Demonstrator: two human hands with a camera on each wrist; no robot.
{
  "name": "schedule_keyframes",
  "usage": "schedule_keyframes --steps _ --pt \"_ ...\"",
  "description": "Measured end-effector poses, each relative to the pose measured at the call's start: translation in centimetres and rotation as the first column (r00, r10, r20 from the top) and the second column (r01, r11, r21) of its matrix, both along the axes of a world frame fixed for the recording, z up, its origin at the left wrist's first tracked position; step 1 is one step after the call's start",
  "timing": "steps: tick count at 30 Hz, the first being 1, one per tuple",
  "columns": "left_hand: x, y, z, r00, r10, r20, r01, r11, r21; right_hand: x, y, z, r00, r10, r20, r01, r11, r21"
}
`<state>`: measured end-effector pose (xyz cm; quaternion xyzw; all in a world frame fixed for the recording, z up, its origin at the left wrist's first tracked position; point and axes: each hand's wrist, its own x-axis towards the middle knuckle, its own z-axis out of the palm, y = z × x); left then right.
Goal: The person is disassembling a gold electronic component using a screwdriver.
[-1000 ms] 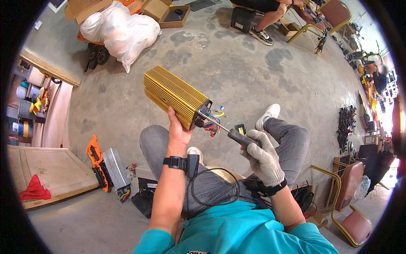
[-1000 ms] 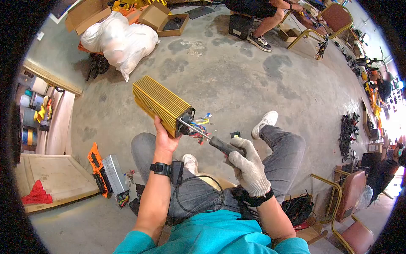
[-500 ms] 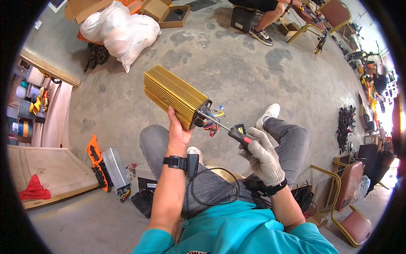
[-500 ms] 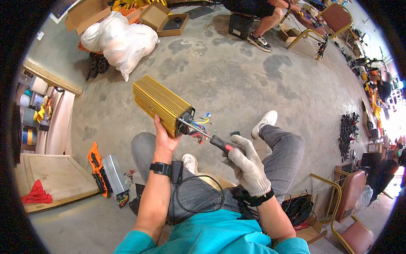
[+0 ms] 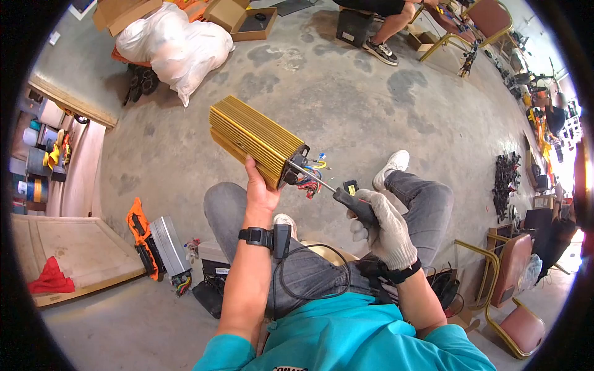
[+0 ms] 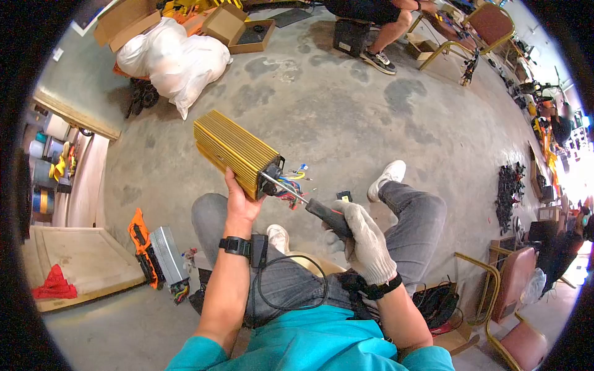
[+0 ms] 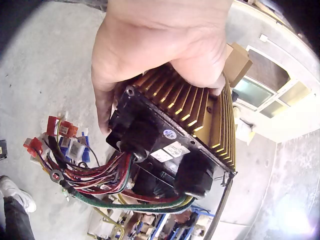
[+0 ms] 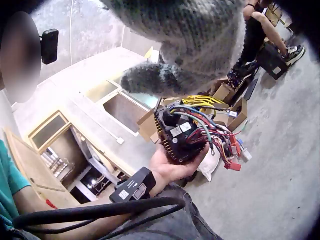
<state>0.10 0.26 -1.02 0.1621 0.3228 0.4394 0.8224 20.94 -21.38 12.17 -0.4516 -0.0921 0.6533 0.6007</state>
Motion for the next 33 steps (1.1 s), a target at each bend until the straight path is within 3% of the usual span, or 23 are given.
schedule_keyframes --steps 4,6,9,10,12,16,18,21,27,33 --pt "0.0 -0.1 0.5 1.0 -0.009 -0.005 0.009 1.0 -0.017 -0.5 -0.1 -0.6 0.998 -0.062 0.034 0.06 0.997 0.042" --pt "0.1 0.0 0.3 1.0 -0.007 0.003 0.007 1.0 -0.013 -1.1 0.0 -0.7 0.966 -0.15 0.211 0.143 0.989 0.048" --pt "0.3 0.1 0.2 1.0 0.024 0.001 -0.024 1.0 -0.004 -1.7 0.4 -0.1 0.953 -0.194 0.232 0.191 0.981 0.039" --pt "0.2 0.0 0.3 1.0 0.019 0.006 -0.019 1.0 -0.01 -1.5 0.5 0.3 0.953 -0.195 0.233 0.192 0.981 0.039" --pt "0.1 -0.1 0.4 1.0 0.012 0.01 -0.012 1.0 -0.016 -1.0 0.5 1.0 0.993 -0.113 0.02 0.114 0.993 -0.017" --pt "0.1 0.0 0.2 0.998 -0.005 0.06 0.005 1.0 0.004 -0.4 0.1 -0.1 0.996 -0.068 0.063 0.067 0.998 0.005" --pt "0.1 0.1 0.2 0.998 0.001 0.063 -0.001 1.0 0.007 -0.8 0.1 -0.1 0.97 -0.112 0.216 0.112 0.994 0.013" --pt "0.1 -0.1 0.6 0.999 0.009 0.033 -0.008 1.0 -0.019 -0.9 0.2 -0.4 0.961 -0.126 0.247 0.116 0.992 0.055" --pt "0.2 -0.1 0.9 0.998 0.021 0.05 -0.02 1.0 -0.024 -0.8 0.2 0.1 0.989 -0.094 0.111 0.093 0.996 0.009" --pt "0.2 -0.3 1.3 0.998 0.015 0.059 -0.013 0.999 -0.037 -0.8 0.2 0.0 0.981 -0.058 0.185 0.06 0.998 -0.002"
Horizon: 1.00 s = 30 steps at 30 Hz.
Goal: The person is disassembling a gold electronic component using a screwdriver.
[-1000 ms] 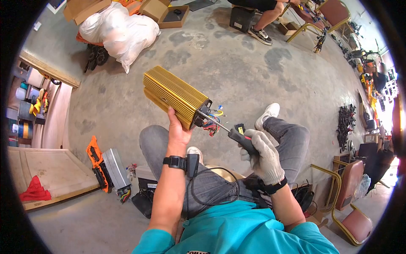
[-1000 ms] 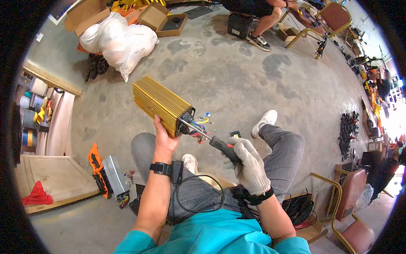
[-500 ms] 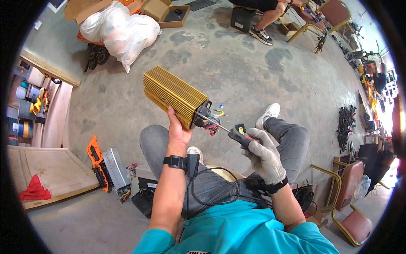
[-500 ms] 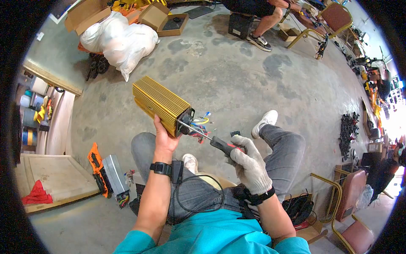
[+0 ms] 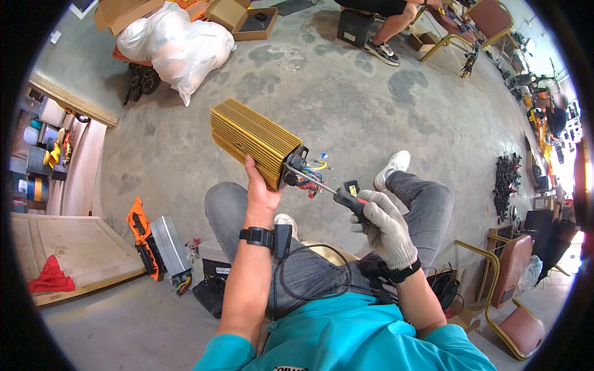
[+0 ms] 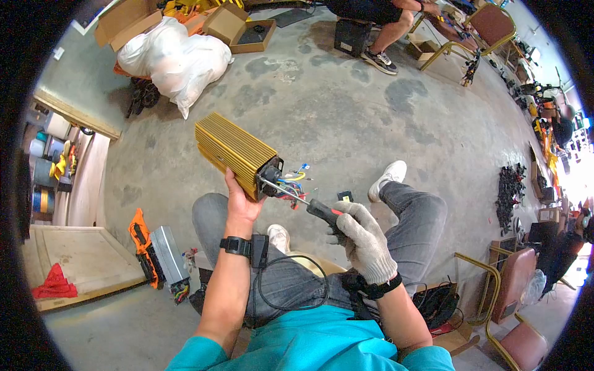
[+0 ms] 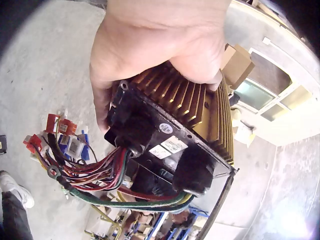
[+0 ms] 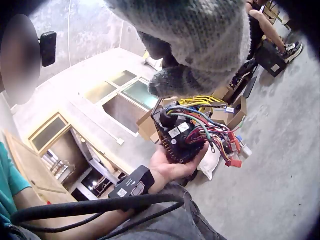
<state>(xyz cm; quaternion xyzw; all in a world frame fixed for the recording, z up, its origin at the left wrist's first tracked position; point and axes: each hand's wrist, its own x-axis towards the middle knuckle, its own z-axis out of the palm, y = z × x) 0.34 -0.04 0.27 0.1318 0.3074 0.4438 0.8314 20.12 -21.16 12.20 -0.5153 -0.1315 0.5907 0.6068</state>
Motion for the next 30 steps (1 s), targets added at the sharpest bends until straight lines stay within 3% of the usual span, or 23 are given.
schedule_keyframes --steps 10,16,19,27,29,30 --pt "-0.3 0.2 -0.5 0.999 0.014 -0.036 -0.014 1.0 -0.019 0.5 -0.4 -0.8 0.997 -0.031 -0.064 0.032 0.999 0.021" --pt "-0.1 0.3 -0.5 1.0 0.015 -0.016 -0.015 0.999 -0.031 1.1 -0.6 -1.3 0.957 -0.06 -0.283 0.073 0.997 0.035" --pt "-0.2 0.3 -0.7 0.999 0.014 -0.033 -0.015 1.0 -0.022 0.2 0.1 0.8 0.996 0.076 -0.053 -0.076 0.997 0.012" --pt "-0.1 0.4 -2.2 0.994 -0.035 -0.099 0.046 0.993 0.112 -1.4 4.1 1.4 0.986 0.13 0.107 -0.124 0.99 -0.061" --pt "0.2 0.2 -1.6 0.992 -0.036 -0.119 0.052 0.99 0.131 -2.8 5.6 4.4 0.908 0.208 0.363 -0.147 0.971 -0.188" --pt "0.3 0.0 -1.3 0.989 -0.037 -0.141 0.058 0.987 0.149 -3.6 6.1 3.8 0.909 0.207 0.363 -0.146 0.971 -0.188"
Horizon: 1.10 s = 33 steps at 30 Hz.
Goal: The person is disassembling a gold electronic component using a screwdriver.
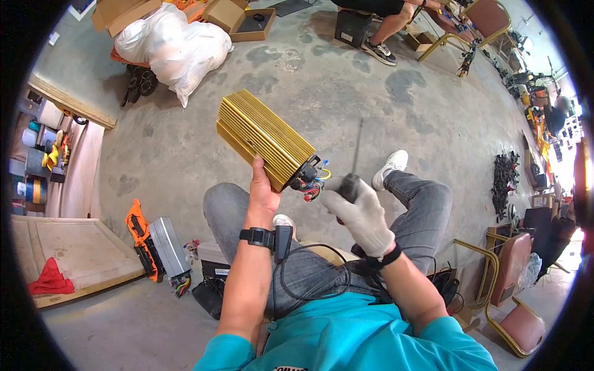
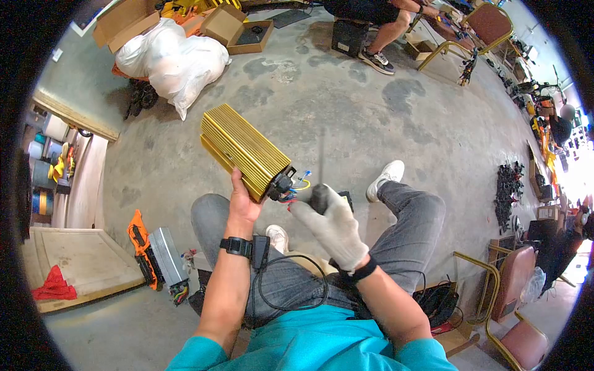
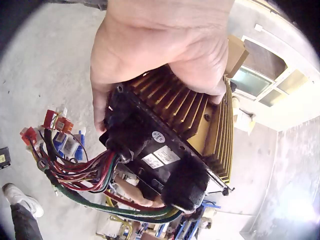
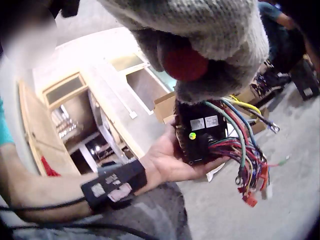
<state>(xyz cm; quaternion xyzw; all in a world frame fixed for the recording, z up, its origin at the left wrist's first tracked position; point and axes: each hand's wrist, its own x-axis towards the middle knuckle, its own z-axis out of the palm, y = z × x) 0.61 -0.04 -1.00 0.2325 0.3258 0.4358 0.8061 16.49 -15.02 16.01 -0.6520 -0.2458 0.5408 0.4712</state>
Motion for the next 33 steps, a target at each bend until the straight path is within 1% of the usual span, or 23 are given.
schedule_keyframes --steps 1,2,3,4,5,6,7,9,14,16,20,22,26,28,31,33 --pt "0.1 0.0 0.1 1.0 -0.002 0.001 0.002 1.0 -0.001 -0.8 0.6 -1.4 0.986 -0.036 0.164 0.011 0.988 0.153" --pt "0.2 0.0 0.3 1.0 -0.013 -0.013 0.013 1.0 0.005 -1.3 1.2 -3.1 0.944 -0.095 0.317 -0.006 0.953 0.303" --pt "0.3 0.0 0.7 0.999 -0.023 -0.027 0.024 1.0 0.01 -1.5 2.2 -3.8 0.871 -0.115 0.478 -0.084 0.923 0.375" --pt "0.4 -0.1 1.2 0.999 -0.022 -0.027 0.023 1.0 0.01 -1.6 2.5 -4.0 0.871 -0.114 0.478 -0.085 0.923 0.375" --pt "0.4 -0.3 1.6 0.999 -0.043 -0.013 0.043 0.999 0.013 -1.8 2.9 -4.1 0.77 -0.136 0.624 -0.127 0.925 0.358" --pt "0.5 -0.5 2.4 0.998 -0.062 0.001 0.062 0.998 0.016 -2.0 3.3 -3.7 0.644 -0.154 0.749 -0.167 0.927 0.335" --pt "0.7 -0.7 3.3 0.998 -0.058 0.002 0.057 0.998 0.037 -2.2 3.6 -3.6 0.678 -0.161 0.718 -0.132 0.933 0.335" --pt "0.8 -0.6 3.9 0.999 -0.053 -0.003 0.053 0.998 0.047 -2.1 4.0 -4.0 0.671 -0.148 0.726 -0.138 0.937 0.319" --pt "0.5 -0.6 3.7 0.998 -0.063 -0.022 0.064 0.996 0.066 -2.1 4.3 -3.4 0.655 -0.095 0.75 -0.156 0.954 0.257" --pt "0.6 -0.4 3.2 0.998 -0.055 -0.006 0.055 0.996 0.071 -2.1 4.3 -3.3 0.67 -0.04 0.742 -0.149 0.971 0.187" --pt "0.6 -0.6 3.1 0.999 -0.038 -0.014 0.039 0.997 0.069 -2.4 4.3 -3.5 0.682 -0.047 0.73 -0.13 0.974 0.184" --pt "0.6 -0.8 3.5 0.999 -0.038 -0.017 0.039 0.996 0.08 -2.3 4.3 -4.0 0.711 -0.086 0.698 -0.118 0.964 0.239" --pt "0.6 -0.9 4.0 0.999 -0.045 -0.024 0.047 0.995 0.088 -2.2 4.2 -4.2 0.715 -0.071 0.695 -0.121 0.967 0.223" --pt "0.6 -1.0 4.2 0.999 -0.047 -0.022 0.049 0.995 0.087 -2.3 4.2 -4.3 0.694 -0.103 0.713 -0.126 0.957 0.261" --pt "0.6 -1.0 4.2 0.998 -0.057 -0.002 0.057 0.995 0.082 -2.5 4.2 -4.4 0.661 -0.113 0.742 -0.117 0.961 0.25" --pt "0.6 -0.8 3.5 0.999 -0.025 -0.04 0.027 0.998 0.057 -2.6 4.2 -4.3 0.645 -0.115 0.756 -0.122 0.96 0.25"
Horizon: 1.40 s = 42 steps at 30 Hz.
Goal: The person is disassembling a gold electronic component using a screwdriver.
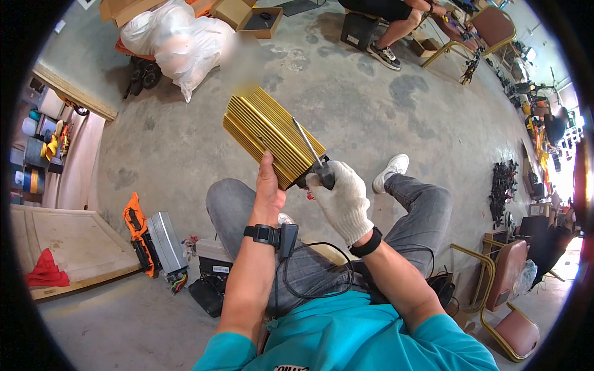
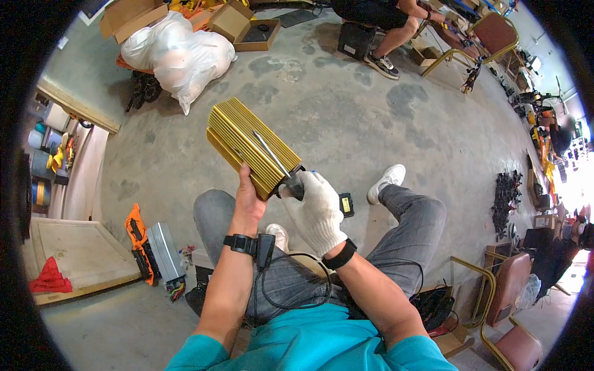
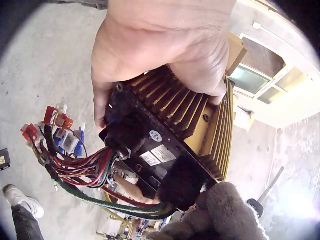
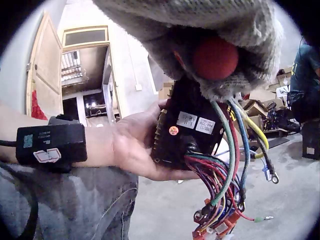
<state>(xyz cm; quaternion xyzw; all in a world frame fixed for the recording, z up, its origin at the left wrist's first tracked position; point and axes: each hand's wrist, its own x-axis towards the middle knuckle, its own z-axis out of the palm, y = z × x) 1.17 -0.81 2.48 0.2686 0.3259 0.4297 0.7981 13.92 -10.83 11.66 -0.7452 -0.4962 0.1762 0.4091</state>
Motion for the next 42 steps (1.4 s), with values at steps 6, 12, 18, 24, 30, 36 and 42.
schedule_keyframes --steps 6,12,18,24,30,36,42 --pt "-0.1 0.3 -2.3 0.997 0.07 -0.016 -0.07 0.997 -0.011 0.2 0.0 -0.2 0.999 0.016 0.034 -0.017 0.999 0.027" --pt "-0.1 0.5 -2.9 0.996 0.089 -0.015 -0.089 0.995 -0.036 0.7 -0.2 0.1 0.998 0.054 0.04 -0.054 0.998 0.016" --pt "-0.2 0.8 -3.8 0.994 0.087 0.067 -0.079 0.99 -0.115 3.7 -1.3 0.0 0.984 -0.065 -0.163 0.044 0.991 -0.13" --pt "-0.2 1.0 -4.0 0.994 0.09 0.06 -0.078 0.98 -0.183 9.1 -1.1 -7.8 0.998 -0.06 -0.033 0.049 0.961 -0.273" --pt "-0.4 0.7 -4.4 0.987 0.124 0.099 -0.103 0.975 -0.199 10.5 -2.3 -10.8 0.996 -0.068 -0.055 0.039 0.909 -0.414" --pt "0.3 0.6 -3.1 0.99 0.138 -0.012 -0.138 0.972 -0.189 11.2 -2.8 -12.2 0.987 -0.112 -0.116 0.051 0.898 -0.438" --pt "0.2 0.2 -2.2 0.987 0.152 -0.059 -0.161 0.97 -0.182 10.8 -2.9 -11.4 0.968 -0.181 -0.176 0.085 0.89 -0.448"
